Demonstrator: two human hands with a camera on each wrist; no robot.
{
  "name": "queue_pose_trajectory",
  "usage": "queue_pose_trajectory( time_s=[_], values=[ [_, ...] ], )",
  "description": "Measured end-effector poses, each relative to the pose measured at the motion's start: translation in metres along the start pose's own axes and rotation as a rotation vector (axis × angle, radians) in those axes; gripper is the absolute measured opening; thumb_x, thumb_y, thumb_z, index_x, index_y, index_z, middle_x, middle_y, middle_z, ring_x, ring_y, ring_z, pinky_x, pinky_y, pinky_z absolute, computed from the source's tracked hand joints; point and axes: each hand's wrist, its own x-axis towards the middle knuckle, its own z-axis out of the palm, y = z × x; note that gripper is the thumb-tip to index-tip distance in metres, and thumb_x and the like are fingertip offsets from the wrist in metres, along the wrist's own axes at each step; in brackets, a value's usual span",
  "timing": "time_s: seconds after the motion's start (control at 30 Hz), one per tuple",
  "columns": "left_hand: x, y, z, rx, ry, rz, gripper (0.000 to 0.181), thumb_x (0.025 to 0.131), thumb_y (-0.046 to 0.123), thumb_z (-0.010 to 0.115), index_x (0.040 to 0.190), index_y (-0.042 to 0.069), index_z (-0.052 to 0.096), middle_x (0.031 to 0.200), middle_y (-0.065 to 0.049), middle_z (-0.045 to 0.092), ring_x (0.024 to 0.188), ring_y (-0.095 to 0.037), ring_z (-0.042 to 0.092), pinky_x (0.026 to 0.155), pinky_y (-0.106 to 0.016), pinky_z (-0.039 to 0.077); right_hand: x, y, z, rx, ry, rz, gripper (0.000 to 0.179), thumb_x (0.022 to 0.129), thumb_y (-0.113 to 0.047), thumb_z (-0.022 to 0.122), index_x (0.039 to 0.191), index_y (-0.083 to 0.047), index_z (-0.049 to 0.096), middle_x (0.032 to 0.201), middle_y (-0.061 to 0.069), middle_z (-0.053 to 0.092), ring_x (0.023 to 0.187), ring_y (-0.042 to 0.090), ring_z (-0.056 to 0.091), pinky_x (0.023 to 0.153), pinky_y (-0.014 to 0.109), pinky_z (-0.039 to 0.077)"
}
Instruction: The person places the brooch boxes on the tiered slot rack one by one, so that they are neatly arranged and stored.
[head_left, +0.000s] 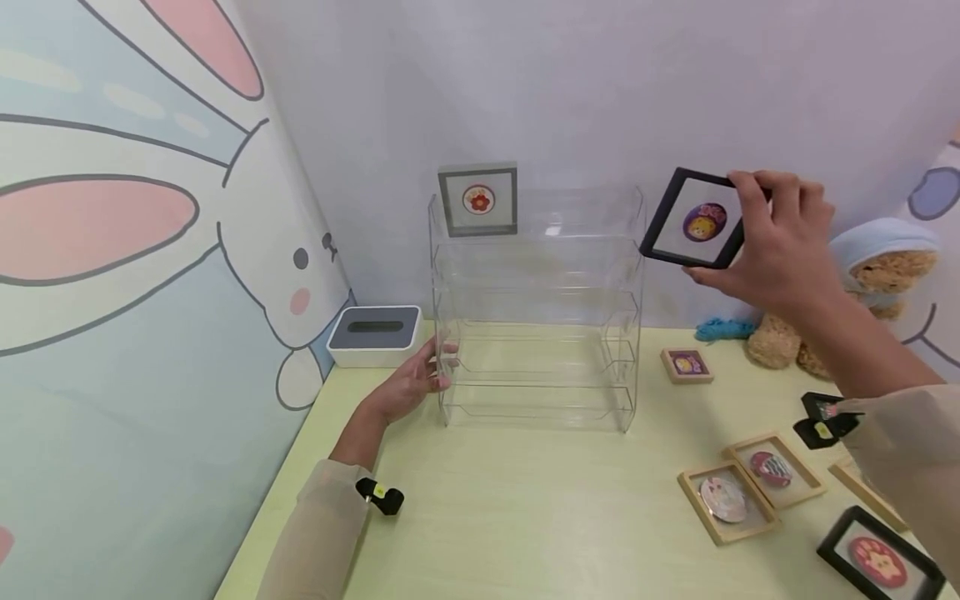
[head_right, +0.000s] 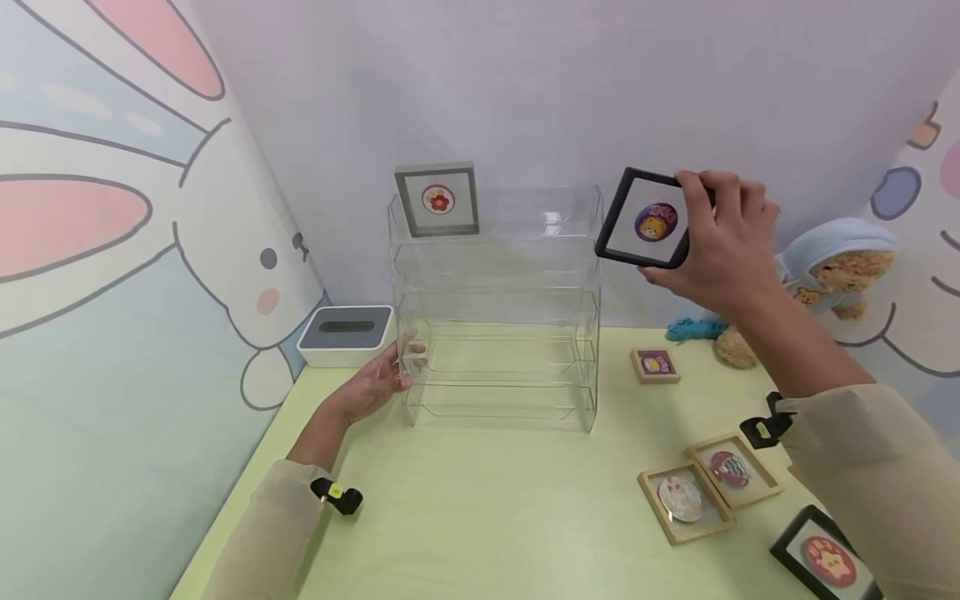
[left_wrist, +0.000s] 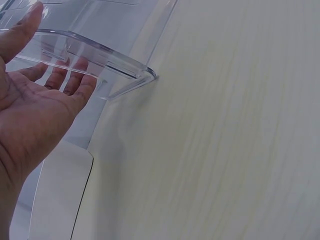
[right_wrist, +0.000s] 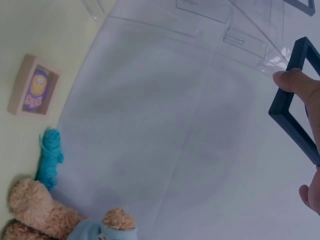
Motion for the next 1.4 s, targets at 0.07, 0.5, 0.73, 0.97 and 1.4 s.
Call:
queue_pose_trajectory(
  time_s=[0.07, 0.5, 0.73, 0.97, 1.4],
  values=[
    [0.000, 0.000, 0.000, -0.001, -0.003, 0.003, 0.097, 0.102, 0.025, 0.079, 0.174, 0.010, 0.016, 0.173, -0.032, 0.022, 0.161, -0.047, 0.030, 0.120, -0.049, 0.040, 0.008, -0.006, 0.002, 0.006, 0.012, -0.025, 0.142, 0.075, -0.111, 0.029, 0.169, -0.005, 0.029, 0.157, 0.036, 0.030, 0.131, 0.061, 0.024, 0.099, 0.080, 0.019],
    [0.000, 0.001, -0.001, -0.013, -0.002, 0.004, 0.096, 0.103, 0.017, 0.076, 0.176, 0.013, 0.014, 0.173, -0.032, 0.021, 0.161, -0.046, 0.030, 0.117, -0.046, 0.042, 0.060, -0.047, 0.016, 0.013, 0.093, -0.143, 0.134, 0.064, -0.028, 0.108, 0.172, -0.008, 0.031, 0.157, 0.027, 0.035, 0.133, 0.050, 0.026, 0.102, 0.074, 0.021],
    [-0.001, 0.001, 0.000, -0.022, 0.000, 0.011, 0.091, 0.104, 0.012, 0.073, 0.175, 0.013, 0.016, 0.173, -0.032, 0.022, 0.160, -0.047, 0.030, 0.115, -0.044, 0.042, 0.085, -0.067, 0.026, -0.010, 0.115, -0.159, 0.122, 0.075, -0.033, 0.102, 0.173, -0.012, 0.032, 0.164, 0.025, 0.035, 0.141, 0.051, 0.029, 0.108, 0.076, 0.023],
    [0.001, -0.002, -0.001, -0.013, 0.002, 0.008, 0.096, 0.102, 0.023, 0.079, 0.174, 0.010, 0.017, 0.173, -0.032, 0.023, 0.162, -0.052, 0.027, 0.119, -0.047, 0.041, 0.106, -0.081, 0.036, -0.101, 0.071, -0.155, 0.119, 0.081, -0.032, 0.098, 0.175, -0.014, 0.027, 0.164, 0.023, 0.032, 0.146, 0.048, 0.028, 0.108, 0.078, 0.024],
    [0.005, -0.003, 0.002, -0.027, -0.005, 0.018, 0.090, 0.103, 0.014, 0.074, 0.173, 0.007, 0.018, 0.171, -0.034, 0.025, 0.160, -0.047, 0.031, 0.117, -0.046, 0.041, 0.129, -0.095, 0.047, -0.270, -0.067, -0.189, 0.123, 0.079, -0.026, 0.099, 0.175, -0.010, 0.024, 0.168, 0.022, 0.032, 0.155, 0.043, 0.027, 0.112, 0.076, 0.027]
  ],
)
